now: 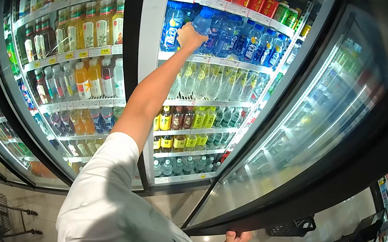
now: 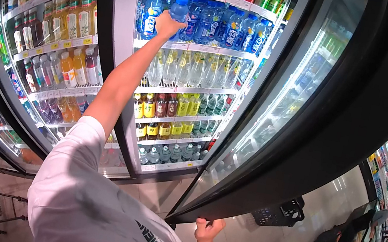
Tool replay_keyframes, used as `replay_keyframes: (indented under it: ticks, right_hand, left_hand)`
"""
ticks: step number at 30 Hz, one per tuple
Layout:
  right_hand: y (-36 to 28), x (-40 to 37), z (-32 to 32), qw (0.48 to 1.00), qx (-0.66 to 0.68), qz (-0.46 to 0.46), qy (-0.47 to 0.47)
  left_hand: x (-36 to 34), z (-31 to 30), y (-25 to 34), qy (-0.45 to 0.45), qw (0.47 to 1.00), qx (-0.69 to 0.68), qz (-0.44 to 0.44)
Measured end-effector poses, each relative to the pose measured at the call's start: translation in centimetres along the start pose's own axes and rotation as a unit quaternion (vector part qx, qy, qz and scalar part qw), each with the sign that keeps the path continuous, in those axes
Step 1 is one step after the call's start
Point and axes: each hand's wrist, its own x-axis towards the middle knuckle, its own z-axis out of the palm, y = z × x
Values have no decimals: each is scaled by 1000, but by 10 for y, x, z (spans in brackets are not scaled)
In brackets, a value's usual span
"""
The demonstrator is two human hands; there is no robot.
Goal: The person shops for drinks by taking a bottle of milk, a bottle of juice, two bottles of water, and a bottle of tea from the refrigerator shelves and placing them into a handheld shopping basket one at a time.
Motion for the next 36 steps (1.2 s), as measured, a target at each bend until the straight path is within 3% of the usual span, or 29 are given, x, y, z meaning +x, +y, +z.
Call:
replay_keyframes:
  ticks: [7,9,12,14,15,16,17,18,19,20,21,22,23,24,27,28,30,31,33,35,36]
  right_hand:
    - [3,-7,14,999,-20,14,-29]
    - [2,-7,20,999,-17,20,-46]
    - [-2,-3,33,998,-10,13,-61]
    - [1,-2,43,998,-3,10,-68]
    - [2,-3,48,998,0,8,-69]
    - [0,-3,52,997,2,9,-76]
    - [-1,-1,57,996,-2,6,-84]
    - [-1,0,62,996,-6,3,-91]
    - [-1,0,67,996,-6,3,-94]
    - [2,-1,73,994,-11,-2,-107]
    - [4,-2,79,993,-15,-7,-118]
    - [5,-2,85,993,-16,-6,-119]
    - [5,-2,92,990,-18,-7,-138]
    - [4,-2,99,988,-20,-9,-156]
    - [-1,-4,123,978,24,59,-198]
    - [2,-7,131,976,30,62,-209]
    - [5,-11,146,974,3,66,-217]
    - [2,-12,153,971,-25,65,-228]
    - [1,-15,162,971,-41,75,-225]
    - [21,-21,165,945,-72,69,-311]
    - [23,-24,168,945,-65,84,-309]
  left_hand:
    - [-8,-3,7,9,995,76,-62]
    - [-19,-3,4,43,996,71,-17]
    - [-66,-7,-10,155,974,-17,164]
    - [-123,-21,-28,113,978,-59,164]
    - [-163,-45,-31,24,985,-87,150]
    - [-204,-55,-44,76,968,-76,226]
    - [-250,-83,-38,-110,985,-130,4]
    - [-289,-82,-72,-113,982,-102,112]
    - [-339,-90,-103,-221,966,-131,13]
    - [-378,-111,-131,-373,925,-69,21]
    - [-411,-126,-158,-568,820,52,-40]
    - [-454,-136,-209,-727,681,83,-34]
    - [-521,-161,-278,-683,721,15,111]
    - [-556,-195,-300,-685,720,14,111]
    - [-620,-275,-340,-711,651,244,-109]
    - [-636,-300,-355,-714,647,246,-107]
    - [-661,-341,-383,-570,759,195,-246]
    - [-667,-354,-391,-578,753,199,-244]
    - [-668,-377,-404,-626,637,287,-346]
    - [-676,-387,-403,-612,628,291,-383]
    - [-684,-388,-408,-569,617,258,-479]
